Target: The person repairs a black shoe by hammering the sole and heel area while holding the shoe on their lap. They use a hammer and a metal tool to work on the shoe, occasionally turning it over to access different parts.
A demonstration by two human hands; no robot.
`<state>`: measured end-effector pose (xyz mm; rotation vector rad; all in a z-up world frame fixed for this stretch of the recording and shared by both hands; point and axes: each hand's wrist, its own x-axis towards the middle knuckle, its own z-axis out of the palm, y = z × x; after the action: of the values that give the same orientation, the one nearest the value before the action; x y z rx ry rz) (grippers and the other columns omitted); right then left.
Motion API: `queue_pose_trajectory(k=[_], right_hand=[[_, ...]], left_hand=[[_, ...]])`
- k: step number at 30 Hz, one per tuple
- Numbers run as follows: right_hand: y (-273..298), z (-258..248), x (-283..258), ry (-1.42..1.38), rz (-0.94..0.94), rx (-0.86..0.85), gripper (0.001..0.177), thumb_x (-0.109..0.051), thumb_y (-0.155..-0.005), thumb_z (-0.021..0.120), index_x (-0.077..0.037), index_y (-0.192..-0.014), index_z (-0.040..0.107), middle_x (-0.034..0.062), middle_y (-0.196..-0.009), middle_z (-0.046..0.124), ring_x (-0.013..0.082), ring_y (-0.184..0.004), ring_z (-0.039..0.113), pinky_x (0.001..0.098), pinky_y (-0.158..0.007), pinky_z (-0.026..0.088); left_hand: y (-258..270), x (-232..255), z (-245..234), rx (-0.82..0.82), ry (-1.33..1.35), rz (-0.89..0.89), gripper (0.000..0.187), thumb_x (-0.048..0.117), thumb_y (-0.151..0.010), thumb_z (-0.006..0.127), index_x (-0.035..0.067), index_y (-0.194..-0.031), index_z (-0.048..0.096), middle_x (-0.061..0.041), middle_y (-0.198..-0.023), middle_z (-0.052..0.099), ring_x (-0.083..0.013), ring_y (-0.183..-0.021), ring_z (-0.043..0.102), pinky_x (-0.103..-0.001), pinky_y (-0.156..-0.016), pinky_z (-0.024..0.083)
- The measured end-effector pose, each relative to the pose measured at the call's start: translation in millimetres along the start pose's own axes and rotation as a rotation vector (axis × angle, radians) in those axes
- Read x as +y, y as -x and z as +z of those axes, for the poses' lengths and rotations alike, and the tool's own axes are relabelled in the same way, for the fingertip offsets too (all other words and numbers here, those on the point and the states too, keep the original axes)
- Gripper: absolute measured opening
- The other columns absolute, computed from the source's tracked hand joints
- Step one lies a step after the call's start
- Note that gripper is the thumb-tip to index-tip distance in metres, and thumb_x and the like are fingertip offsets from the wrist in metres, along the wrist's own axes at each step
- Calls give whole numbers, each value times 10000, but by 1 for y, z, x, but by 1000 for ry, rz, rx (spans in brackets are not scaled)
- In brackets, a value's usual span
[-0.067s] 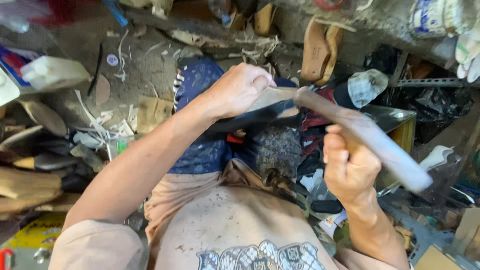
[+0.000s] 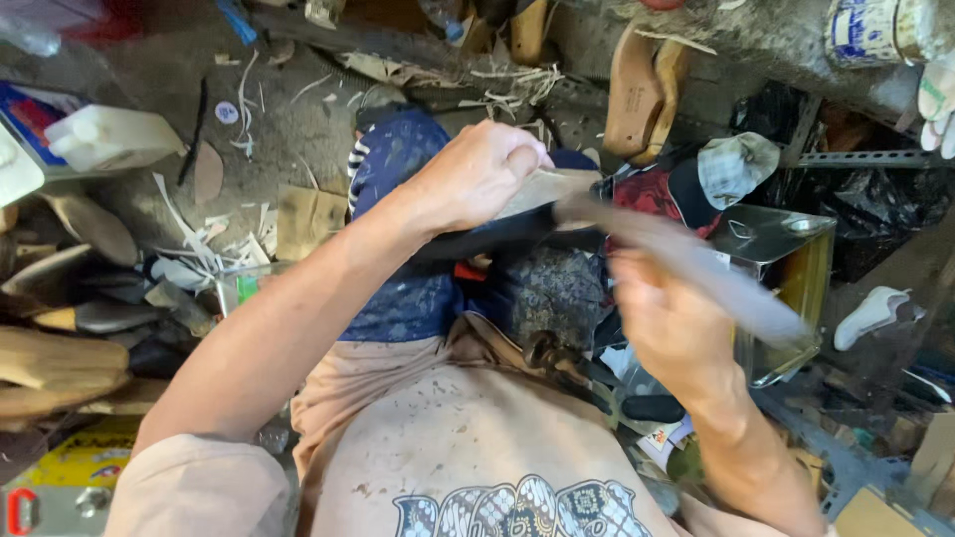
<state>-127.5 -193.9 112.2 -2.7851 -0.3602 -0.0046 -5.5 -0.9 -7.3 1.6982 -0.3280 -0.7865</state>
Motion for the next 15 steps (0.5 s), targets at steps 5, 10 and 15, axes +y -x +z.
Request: queue_pose_trajectory(k=[5, 10, 15], right_hand=[[26, 2, 39, -167, 60, 78, 165, -163, -997, 676, -30, -957, 766, 144, -847, 735, 384, -843, 716, 429, -774, 556], [29, 18, 43, -173, 211, 69, 163, -168, -953, 747, -19, -890, 768, 203, -735, 689, 480, -796, 672, 519, -723, 523], [-18, -23, 57, -119, 373, 248, 361, -370, -1169, 531, -35, -1055, 600, 74, -645, 605, 290, -642, 663, 411, -691, 532]], left_hand=[[2, 4, -4, 8, -36, -12, 327, 261, -945, 481, 151, -988, 787, -192, -943, 753, -438, -1008, 707, -542, -870, 538], [8, 8, -5, 32, -52, 50, 298, 233, -953, 486, 118, -955, 761, -211, -927, 749, -464, -936, 714, -563, -826, 534], [68, 13, 27, 206, -220, 340, 288, 212, -1004, 477, 74, -1052, 724, -182, -974, 756, -400, -908, 724, -532, -802, 539]])
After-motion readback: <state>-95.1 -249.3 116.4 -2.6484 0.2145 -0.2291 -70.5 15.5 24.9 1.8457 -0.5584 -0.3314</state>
